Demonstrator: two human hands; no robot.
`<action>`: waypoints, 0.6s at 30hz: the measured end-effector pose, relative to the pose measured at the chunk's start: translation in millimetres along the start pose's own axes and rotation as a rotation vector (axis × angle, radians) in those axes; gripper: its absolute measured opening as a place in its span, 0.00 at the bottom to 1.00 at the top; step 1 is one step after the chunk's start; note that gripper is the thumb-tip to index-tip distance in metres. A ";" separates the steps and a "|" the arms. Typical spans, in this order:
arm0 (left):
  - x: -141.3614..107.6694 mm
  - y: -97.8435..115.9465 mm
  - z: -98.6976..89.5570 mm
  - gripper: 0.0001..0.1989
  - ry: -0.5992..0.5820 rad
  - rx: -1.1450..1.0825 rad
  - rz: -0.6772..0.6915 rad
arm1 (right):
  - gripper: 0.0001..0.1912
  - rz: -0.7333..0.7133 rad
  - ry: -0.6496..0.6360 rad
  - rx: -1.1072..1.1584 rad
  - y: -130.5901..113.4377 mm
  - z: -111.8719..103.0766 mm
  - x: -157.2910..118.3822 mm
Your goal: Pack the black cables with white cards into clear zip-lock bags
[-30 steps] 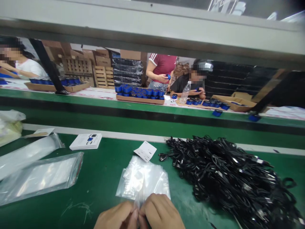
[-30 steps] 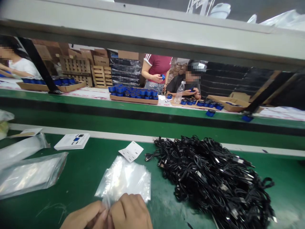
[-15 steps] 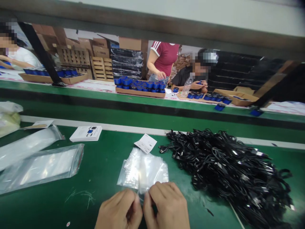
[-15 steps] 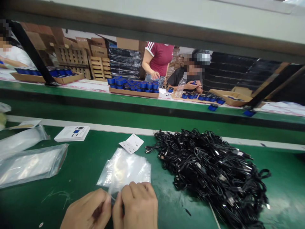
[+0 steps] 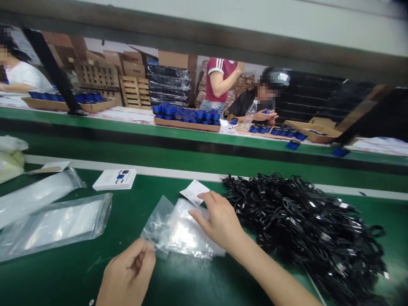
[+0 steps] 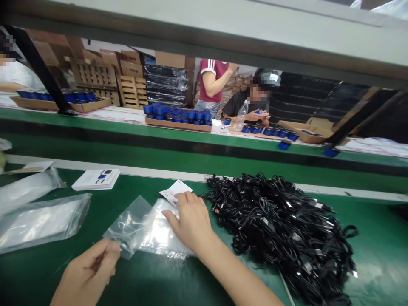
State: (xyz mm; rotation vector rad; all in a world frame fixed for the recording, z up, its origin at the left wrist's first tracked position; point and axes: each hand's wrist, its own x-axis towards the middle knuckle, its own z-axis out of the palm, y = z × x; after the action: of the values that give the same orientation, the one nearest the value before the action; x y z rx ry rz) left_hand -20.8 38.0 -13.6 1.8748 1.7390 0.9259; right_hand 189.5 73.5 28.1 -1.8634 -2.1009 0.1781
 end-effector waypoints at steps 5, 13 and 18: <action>-4.4 -1.9 1.3 0.18 -0.077 -0.165 -0.149 | 0.17 0.023 -0.101 -0.101 2.3 16.0 30.5; -0.5 15.8 -3.5 0.18 -0.076 -0.482 -0.357 | 0.10 0.171 -0.111 -0.033 26.8 7.3 39.3; 2.6 17.5 0.1 0.17 -0.106 -0.580 -0.348 | 0.10 0.157 -0.102 0.149 40.2 7.8 38.1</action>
State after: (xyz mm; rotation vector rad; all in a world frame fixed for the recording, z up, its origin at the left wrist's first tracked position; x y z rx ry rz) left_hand -8.4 38.3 -0.9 1.1866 1.4617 1.0265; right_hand 221.3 117.4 14.5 -1.9660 -1.9453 0.4628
